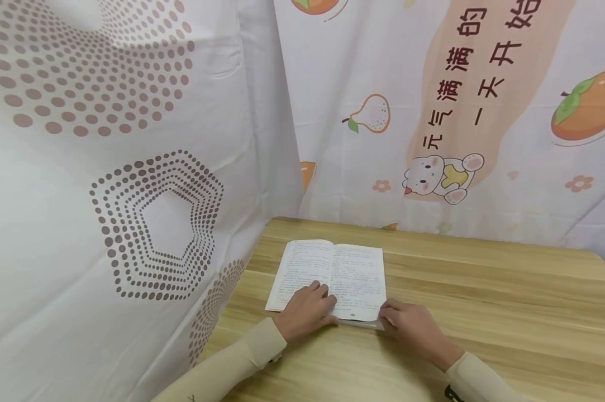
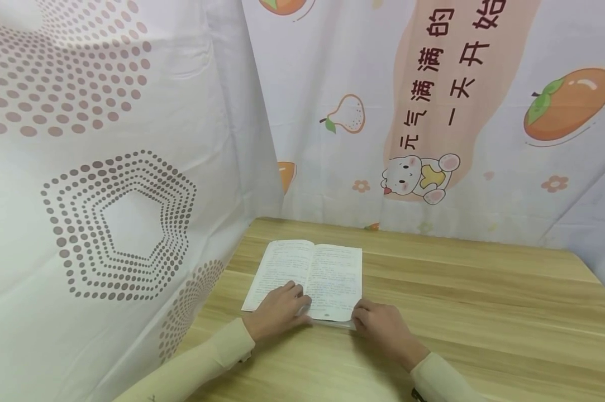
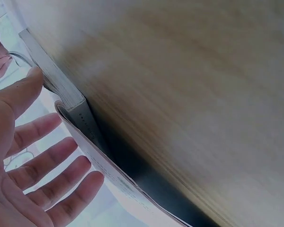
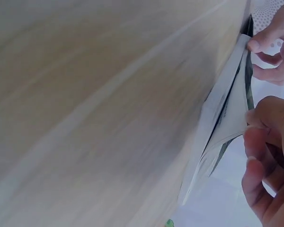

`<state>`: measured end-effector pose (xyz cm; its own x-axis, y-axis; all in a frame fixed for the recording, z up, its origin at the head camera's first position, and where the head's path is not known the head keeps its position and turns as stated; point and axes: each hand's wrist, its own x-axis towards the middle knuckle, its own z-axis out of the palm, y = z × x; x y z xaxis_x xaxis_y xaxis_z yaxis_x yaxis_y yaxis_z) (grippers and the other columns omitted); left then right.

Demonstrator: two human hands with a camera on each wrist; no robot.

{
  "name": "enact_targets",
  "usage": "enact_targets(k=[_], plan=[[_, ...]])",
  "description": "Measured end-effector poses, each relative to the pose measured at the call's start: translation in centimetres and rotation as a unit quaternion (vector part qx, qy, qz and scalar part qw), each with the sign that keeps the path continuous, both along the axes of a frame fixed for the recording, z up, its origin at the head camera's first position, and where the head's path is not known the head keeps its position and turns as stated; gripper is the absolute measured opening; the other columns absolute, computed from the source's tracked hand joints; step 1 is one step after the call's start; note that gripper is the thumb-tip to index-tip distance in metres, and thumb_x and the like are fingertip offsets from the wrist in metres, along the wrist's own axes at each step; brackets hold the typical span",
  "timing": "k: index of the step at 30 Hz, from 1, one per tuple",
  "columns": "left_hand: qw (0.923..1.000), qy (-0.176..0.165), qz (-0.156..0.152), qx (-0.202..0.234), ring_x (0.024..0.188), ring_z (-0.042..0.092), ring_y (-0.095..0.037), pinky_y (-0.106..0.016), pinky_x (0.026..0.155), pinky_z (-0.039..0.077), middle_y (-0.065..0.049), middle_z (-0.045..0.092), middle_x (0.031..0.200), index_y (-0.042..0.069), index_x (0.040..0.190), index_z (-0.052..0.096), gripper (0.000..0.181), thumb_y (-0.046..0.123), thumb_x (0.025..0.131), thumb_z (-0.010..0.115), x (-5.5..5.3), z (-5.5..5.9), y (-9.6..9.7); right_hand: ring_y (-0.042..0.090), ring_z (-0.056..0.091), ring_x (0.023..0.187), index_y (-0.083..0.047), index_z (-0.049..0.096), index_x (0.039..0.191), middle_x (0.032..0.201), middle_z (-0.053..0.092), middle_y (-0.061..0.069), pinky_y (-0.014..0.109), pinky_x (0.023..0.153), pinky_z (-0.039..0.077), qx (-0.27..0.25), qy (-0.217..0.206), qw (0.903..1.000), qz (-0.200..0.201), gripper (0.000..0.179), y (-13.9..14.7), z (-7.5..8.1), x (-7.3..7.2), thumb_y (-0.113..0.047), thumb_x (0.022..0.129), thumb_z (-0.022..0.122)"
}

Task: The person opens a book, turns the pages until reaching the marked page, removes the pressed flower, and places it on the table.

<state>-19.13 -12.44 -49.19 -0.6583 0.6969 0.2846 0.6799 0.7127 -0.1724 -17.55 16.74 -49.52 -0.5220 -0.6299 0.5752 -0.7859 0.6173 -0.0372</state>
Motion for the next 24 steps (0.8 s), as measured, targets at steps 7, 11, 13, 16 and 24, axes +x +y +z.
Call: enact_targets(k=[7,11,13,16,24], plan=[[0.9999,-0.007,0.000,0.012,0.071,0.040,-0.010,-0.020,0.054,0.033,0.006,0.053,0.080,0.022,0.090,0.072,0.040,0.062,0.091,0.067,0.0,0.1,0.1,-0.008,0.046,0.064,-0.018,0.075,0.083,0.088,0.069,-0.010,0.018,0.054,0.042,-0.034,-0.083,0.9958,-0.016,0.014,0.1,1.0,0.1,-0.009,0.080,0.086],[1.0000,-0.003,0.001,0.009,0.070,0.040,-0.010,-0.019,0.053,0.032,0.006,0.053,0.079,0.022,0.088,0.072,0.040,0.061,0.090,0.068,0.0,0.3,0.1,-0.010,0.045,0.065,-0.019,0.075,0.084,0.092,0.070,-0.011,0.015,0.054,0.042,-0.060,-0.071,0.9955,-0.019,0.016,0.0,1.4,0.1,-0.008,0.080,0.087],[0.9999,-0.006,0.002,0.009,0.070,0.040,-0.010,-0.020,0.054,0.033,0.006,0.054,0.079,0.022,0.088,0.072,0.037,0.058,0.092,0.069,0.1,0.4,0.1,-0.010,0.046,0.064,-0.018,0.075,0.086,0.094,0.070,-0.010,0.014,0.054,0.041,-0.077,-0.056,0.9952,-0.018,0.018,-0.1,1.5,0.1,-0.007,0.078,0.088],[0.9997,-0.019,0.007,0.013,0.070,0.041,-0.010,-0.020,0.054,0.035,0.006,0.054,0.079,0.022,0.087,0.072,0.031,0.052,0.096,0.067,0.2,0.6,0.1,-0.010,0.045,0.062,-0.014,0.075,0.094,0.098,0.070,-0.005,0.012,0.053,0.040,-0.106,-0.043,0.9930,-0.029,0.026,-0.1,1.5,0.0,-0.005,0.075,0.090],[0.9997,0.015,0.010,0.014,0.066,0.045,-0.011,-0.024,0.058,0.040,0.007,0.058,0.075,0.022,0.078,0.070,0.032,0.047,0.098,0.067,0.2,0.6,-0.1,-0.007,0.045,0.059,-0.006,0.074,0.114,0.104,0.069,0.004,0.017,0.050,0.041,-0.127,-0.071,0.9868,-0.071,0.044,0.5,1.5,0.0,-0.003,0.073,0.091]])
